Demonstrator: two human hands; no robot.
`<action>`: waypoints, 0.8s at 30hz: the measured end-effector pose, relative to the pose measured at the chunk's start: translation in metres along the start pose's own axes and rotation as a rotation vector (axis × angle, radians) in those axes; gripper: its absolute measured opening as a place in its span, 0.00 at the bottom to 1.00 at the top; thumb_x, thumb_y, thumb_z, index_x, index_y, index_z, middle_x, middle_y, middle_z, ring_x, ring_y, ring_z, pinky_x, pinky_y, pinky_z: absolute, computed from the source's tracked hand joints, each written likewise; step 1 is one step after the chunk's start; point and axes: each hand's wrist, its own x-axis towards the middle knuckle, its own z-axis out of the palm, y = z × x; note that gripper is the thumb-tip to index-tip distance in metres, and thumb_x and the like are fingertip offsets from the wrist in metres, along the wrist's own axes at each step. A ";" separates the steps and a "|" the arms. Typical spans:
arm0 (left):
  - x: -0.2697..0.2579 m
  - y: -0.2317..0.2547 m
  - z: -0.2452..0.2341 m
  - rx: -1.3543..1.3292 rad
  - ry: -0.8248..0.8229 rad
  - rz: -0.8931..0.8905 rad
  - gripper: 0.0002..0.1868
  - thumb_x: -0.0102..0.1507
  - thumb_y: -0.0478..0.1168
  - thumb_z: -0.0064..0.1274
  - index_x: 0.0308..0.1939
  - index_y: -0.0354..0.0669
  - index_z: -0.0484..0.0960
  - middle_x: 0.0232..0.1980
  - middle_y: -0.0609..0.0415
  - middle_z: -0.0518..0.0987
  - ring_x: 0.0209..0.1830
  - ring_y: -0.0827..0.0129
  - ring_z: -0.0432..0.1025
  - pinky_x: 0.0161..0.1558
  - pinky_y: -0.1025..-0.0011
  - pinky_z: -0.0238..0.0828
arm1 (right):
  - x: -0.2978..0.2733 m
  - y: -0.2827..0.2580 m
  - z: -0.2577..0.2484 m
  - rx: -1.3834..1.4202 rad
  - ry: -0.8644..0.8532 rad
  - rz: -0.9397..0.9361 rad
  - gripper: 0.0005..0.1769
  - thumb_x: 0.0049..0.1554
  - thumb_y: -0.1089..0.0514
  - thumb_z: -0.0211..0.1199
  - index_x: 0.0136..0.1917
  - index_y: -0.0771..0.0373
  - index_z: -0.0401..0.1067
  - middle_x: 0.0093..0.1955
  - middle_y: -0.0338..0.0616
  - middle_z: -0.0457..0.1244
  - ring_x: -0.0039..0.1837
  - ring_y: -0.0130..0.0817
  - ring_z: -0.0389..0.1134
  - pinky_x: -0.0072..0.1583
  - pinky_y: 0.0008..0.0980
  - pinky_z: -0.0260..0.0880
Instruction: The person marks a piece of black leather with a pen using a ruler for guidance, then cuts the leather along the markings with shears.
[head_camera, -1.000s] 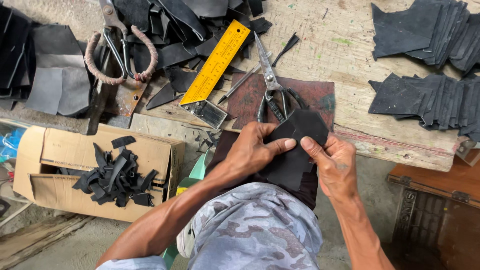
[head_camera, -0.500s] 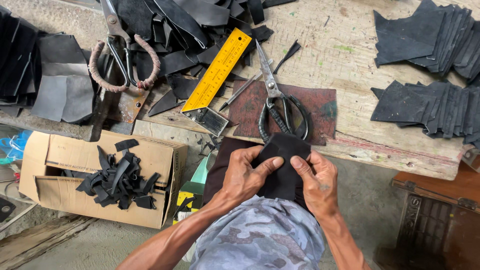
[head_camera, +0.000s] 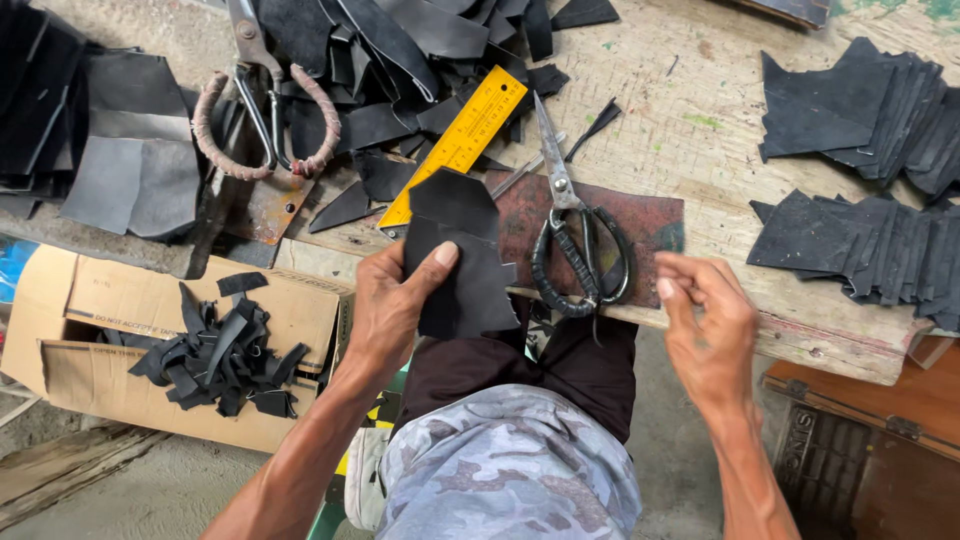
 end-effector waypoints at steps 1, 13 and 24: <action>0.003 -0.001 -0.002 -0.026 -0.034 -0.012 0.12 0.65 0.41 0.60 0.43 0.32 0.84 0.35 0.56 0.83 0.30 0.78 0.75 0.34 0.74 0.76 | 0.007 0.000 0.003 -0.041 -0.019 -0.097 0.16 0.64 0.63 0.57 0.63 0.66 0.75 0.56 0.49 0.66 0.49 0.31 0.66 0.48 0.31 0.68; 0.022 -0.036 0.010 -0.178 -0.194 -0.111 0.15 0.68 0.44 0.56 0.45 0.32 0.83 0.39 0.56 0.83 0.35 0.78 0.75 0.39 0.76 0.74 | 0.038 -0.014 0.050 -0.246 0.014 -0.158 0.15 0.54 0.66 0.68 0.55 0.69 0.75 0.45 0.51 0.63 0.44 0.40 0.65 0.47 0.37 0.67; 0.018 -0.021 0.015 -0.160 -0.235 -0.139 0.16 0.68 0.44 0.55 0.47 0.32 0.83 0.40 0.55 0.84 0.37 0.77 0.75 0.43 0.75 0.75 | 0.072 0.032 0.008 0.150 0.154 0.099 0.13 0.62 0.67 0.63 0.60 0.72 0.76 0.41 0.46 0.70 0.35 0.25 0.68 0.33 0.25 0.65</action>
